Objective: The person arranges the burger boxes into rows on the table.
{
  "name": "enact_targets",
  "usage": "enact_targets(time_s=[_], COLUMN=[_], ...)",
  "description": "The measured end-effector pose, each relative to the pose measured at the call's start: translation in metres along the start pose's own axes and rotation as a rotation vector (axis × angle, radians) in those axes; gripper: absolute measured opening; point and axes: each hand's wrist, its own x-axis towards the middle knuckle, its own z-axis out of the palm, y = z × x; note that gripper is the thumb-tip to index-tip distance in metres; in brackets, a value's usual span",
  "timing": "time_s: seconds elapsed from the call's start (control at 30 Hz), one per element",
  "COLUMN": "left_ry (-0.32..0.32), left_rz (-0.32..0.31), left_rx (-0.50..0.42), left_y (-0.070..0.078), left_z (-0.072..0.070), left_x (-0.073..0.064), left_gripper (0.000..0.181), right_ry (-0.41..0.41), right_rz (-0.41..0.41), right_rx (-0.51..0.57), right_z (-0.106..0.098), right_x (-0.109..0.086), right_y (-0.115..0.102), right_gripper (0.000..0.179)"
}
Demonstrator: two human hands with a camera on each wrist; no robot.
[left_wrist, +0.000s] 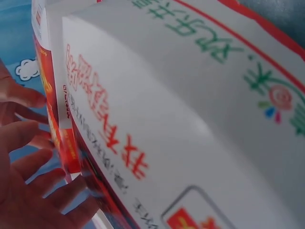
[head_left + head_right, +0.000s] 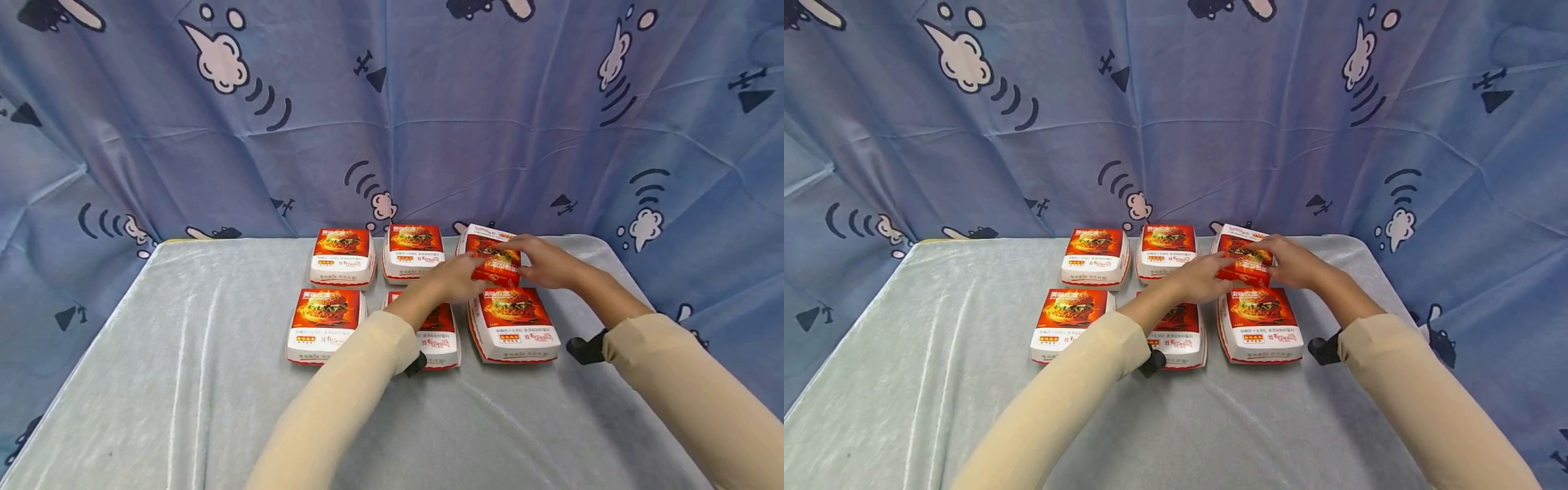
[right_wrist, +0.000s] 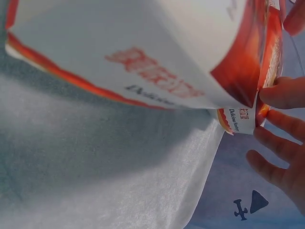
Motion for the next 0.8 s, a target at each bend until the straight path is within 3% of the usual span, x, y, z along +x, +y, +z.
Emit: enact_targets(time_s=[0.4,0.8], left_ry=[-0.002,0.02], left_rz=[-0.004,-0.009], left_rx=[0.021,-0.021], left_y=[-0.0009,-0.0031], left_z=[0.0007,-0.0006], left_x=[-0.0006,0.0002], left_gripper=[0.055,0.056], right_ry=[0.037,-0.013], right_rz=[0.028,0.096], right_rx=[-0.03,-0.003], right_z=[-0.0018,-0.0033], right_x=[0.0008,0.0063], right_y=[-0.0021,0.0001], right_gripper=[0.056,0.056])
